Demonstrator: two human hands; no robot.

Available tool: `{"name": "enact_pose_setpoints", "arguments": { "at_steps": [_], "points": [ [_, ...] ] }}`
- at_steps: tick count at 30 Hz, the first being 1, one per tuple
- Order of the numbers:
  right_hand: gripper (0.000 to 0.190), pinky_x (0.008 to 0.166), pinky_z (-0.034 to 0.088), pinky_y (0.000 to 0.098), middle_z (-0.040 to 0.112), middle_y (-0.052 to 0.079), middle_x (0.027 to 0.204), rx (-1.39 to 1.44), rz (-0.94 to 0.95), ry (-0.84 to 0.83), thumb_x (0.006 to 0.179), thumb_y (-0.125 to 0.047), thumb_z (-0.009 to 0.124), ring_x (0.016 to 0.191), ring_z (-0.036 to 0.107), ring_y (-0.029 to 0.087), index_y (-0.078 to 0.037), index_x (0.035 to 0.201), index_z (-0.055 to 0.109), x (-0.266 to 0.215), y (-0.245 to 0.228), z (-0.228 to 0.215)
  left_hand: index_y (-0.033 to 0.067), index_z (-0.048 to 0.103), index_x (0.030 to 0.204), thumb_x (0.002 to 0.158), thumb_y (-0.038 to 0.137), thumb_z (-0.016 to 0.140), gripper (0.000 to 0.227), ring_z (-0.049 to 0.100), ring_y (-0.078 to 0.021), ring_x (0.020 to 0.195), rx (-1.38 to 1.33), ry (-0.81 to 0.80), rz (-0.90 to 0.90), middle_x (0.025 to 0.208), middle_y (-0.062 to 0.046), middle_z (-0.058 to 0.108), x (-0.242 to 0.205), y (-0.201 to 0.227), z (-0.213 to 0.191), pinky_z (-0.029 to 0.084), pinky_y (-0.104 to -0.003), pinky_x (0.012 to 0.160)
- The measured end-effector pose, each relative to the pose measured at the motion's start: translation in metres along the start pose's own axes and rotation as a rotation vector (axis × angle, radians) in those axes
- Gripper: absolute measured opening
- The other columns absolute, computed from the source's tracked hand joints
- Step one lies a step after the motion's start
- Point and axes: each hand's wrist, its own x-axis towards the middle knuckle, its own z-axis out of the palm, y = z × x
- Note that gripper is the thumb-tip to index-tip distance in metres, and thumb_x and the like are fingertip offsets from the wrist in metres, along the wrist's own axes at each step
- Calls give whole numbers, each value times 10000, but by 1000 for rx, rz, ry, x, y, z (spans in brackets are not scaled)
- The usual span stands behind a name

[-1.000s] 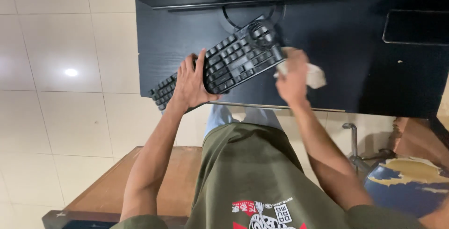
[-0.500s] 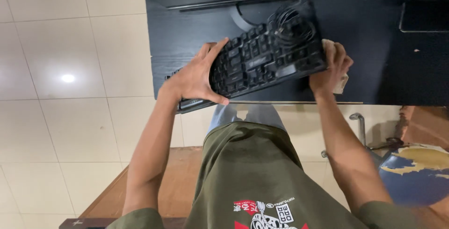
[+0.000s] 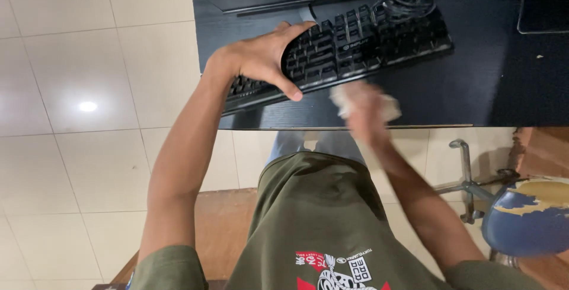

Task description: The person cleans a computer keyboard and monitor with a cloth at an office desk.

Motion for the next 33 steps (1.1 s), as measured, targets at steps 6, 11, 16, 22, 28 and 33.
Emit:
{"name": "enact_pose_setpoints", "arguments": {
  "at_steps": [6,11,16,22,28,33],
  "points": [
    [621,1098,349,464,552,170,1524,-103,435,498,913,-57,701,1362,486,342,7,1513,558,28,56,19,18,301,1592,502,520,877,1331,556,-328,1344,-174,-111,-148,1468,-198,559,15,9,-15,443,-406,1123],
    [603,1098,338,541,475,200,1480,-2,283,253,866,-232,737,1313,433,432,-4,1396,561,82,-39,-8,19,274,1610,611,680,774,1298,490,-345,1415,-156,-156,-176,1537,-231,492,27,-6,-24,373,-413,1167],
    [720,1052,370,520,455,94,1519,164,113,309,849,-192,758,1273,436,415,-88,1518,511,64,-81,-36,60,317,1604,658,770,689,1240,373,-345,1496,-117,-155,-215,1622,-208,378,33,-14,-26,307,-435,1195],
    [743,1076,386,541,490,100,1485,237,200,203,796,-55,755,1279,475,352,-95,1497,511,14,-24,-33,243,455,1564,643,719,667,1058,459,-313,1467,-158,-174,-299,1547,-106,544,43,-31,-20,302,-474,1198],
    [635,1040,396,549,558,118,1475,222,335,410,855,-11,747,1266,464,397,-95,1454,552,17,-4,-32,292,491,1529,666,708,665,973,431,-318,1463,-193,-170,-335,1556,-97,516,51,-33,-20,284,-498,1187],
    [653,1174,343,525,529,144,1466,316,405,394,835,-52,698,1347,469,373,-50,1465,524,87,-56,-23,314,510,1532,713,784,593,948,364,-326,1500,-144,-153,-342,1598,-100,447,60,-31,-28,227,-517,1212]
  ]
}}
